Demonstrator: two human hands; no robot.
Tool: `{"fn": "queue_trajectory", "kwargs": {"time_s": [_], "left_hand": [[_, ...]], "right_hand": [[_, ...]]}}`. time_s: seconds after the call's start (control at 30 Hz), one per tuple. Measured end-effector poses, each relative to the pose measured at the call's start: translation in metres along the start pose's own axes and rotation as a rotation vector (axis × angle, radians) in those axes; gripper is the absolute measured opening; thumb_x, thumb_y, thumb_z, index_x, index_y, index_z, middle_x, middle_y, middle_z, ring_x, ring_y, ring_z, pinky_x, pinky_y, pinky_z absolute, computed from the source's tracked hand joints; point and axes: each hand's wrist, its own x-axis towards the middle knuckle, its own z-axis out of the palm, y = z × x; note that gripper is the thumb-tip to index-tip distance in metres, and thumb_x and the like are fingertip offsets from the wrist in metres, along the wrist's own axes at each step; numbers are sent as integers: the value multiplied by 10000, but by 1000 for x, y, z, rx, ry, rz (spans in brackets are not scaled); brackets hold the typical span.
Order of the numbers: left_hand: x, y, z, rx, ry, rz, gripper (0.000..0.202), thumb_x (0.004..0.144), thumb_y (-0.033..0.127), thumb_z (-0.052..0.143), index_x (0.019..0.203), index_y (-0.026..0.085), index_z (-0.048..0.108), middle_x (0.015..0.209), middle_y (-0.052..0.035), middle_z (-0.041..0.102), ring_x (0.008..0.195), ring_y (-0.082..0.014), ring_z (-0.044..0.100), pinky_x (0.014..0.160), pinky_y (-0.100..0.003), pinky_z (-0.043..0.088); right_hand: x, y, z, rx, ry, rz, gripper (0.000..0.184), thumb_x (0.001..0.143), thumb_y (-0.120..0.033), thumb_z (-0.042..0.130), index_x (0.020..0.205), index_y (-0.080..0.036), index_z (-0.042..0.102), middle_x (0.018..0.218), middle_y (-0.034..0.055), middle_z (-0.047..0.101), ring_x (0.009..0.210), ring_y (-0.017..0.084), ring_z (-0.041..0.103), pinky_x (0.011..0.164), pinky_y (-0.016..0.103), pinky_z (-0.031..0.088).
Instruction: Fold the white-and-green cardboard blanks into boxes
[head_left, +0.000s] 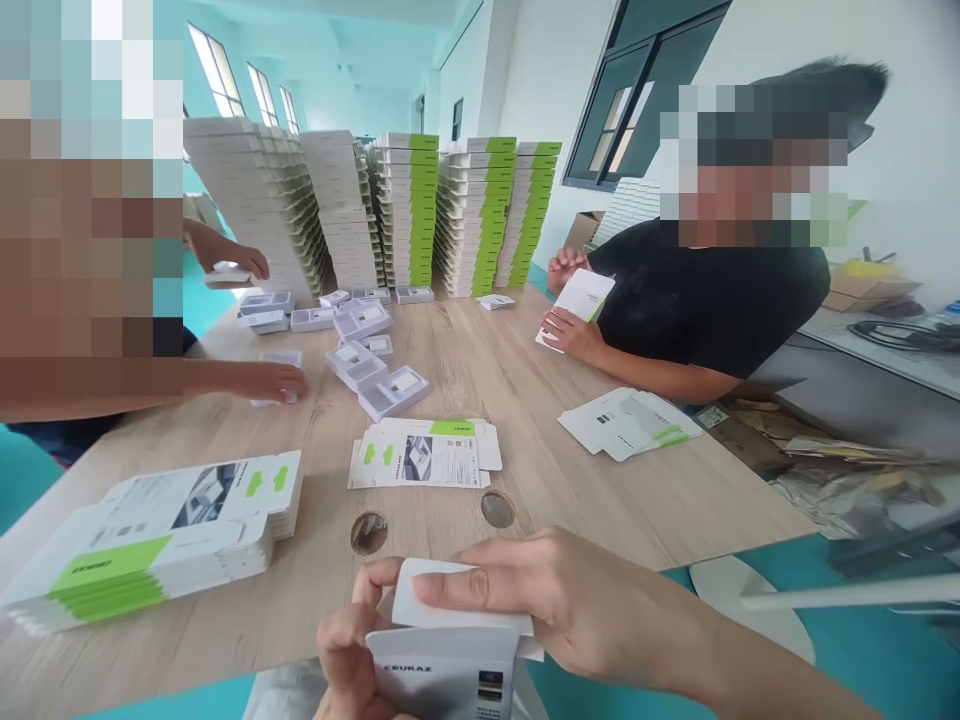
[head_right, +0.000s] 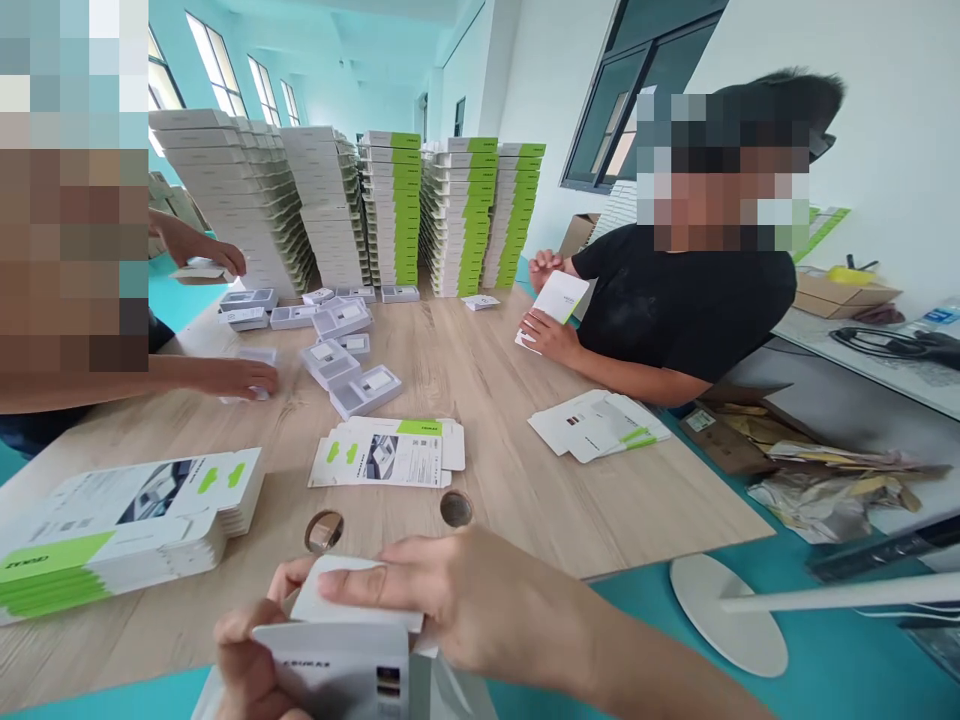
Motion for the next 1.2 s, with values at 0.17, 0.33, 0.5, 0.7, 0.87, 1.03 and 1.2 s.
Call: {"fn": "queue_trajectory", "kwargs": {"time_s": [0.17, 0.33, 0.5, 0.7, 0.87, 1.03, 1.2], "left_hand": [[-2, -7, -6, 125, -43, 55, 418, 880, 679, 717, 1105, 368, 551, 1151, -38, 590, 976, -255, 610, 826, -404, 551], [3, 8, -11, 399, -245, -77, 347, 937, 572, 723, 1092, 276, 629, 935, -14, 651, 746, -162, 596, 680, -260, 478], [8, 15, -2, 549, -229, -31, 246, 977, 494, 703, 1119, 295, 676, 968, -13, 715, 767, -170, 676, 707, -258, 533], [9, 15, -3, 535, -166, 18, 241, 950, 486, 742, 1070, 297, 653, 907, 15, 668, 663, -146, 608, 614, -248, 505], [9, 7, -12, 522, -225, 41, 211, 944, 428, 747, 1095, 322, 645, 959, -4, 634, 653, -161, 585, 568, -271, 499], [10, -4, -28, 514, -428, 79, 395, 880, 387, 820, 1223, 338, 632, 996, -24, 611, 733, -198, 590, 607, -296, 548], [8, -3, -32, 493, -451, 47, 412, 880, 386, 828, 1246, 312, 655, 1040, -50, 628, 803, -209, 620, 639, -289, 544]], "right_hand": [[-1, -1, -5, -233, -142, -13, 653, 984, -132, 579, 1587, -372, 502, 902, 6, 716, 734, 167, 644, 640, 243, 455], [2, 2, -26, -32, -388, 13, 605, 884, -179, 665, 1487, -211, 619, 1092, 96, 763, 995, 256, 729, 896, 333, 531], [8, 21, -47, 477, -598, 152, 666, 799, -179, 695, 1454, -139, 581, 1145, 76, 712, 1019, 213, 694, 917, 320, 543], [14, 28, -39, 878, -436, 230, 432, 852, -400, 821, 1122, -210, 543, 960, 2, 658, 743, 115, 630, 697, 240, 543], [23, 15, -35, 538, -365, 373, 367, 998, -413, 686, 1272, -193, 581, 758, -45, 669, 617, 112, 597, 594, 206, 466], [26, -9, -27, -46, -322, 231, 334, 1057, -228, 567, 729, -181, 604, 513, -93, 421, 463, 82, 389, 486, 217, 280], [19, -15, -12, -528, -217, 93, 279, 1066, -271, 543, 822, -187, 650, 520, -67, 494, 421, 107, 205, 441, 277, 148]]}}
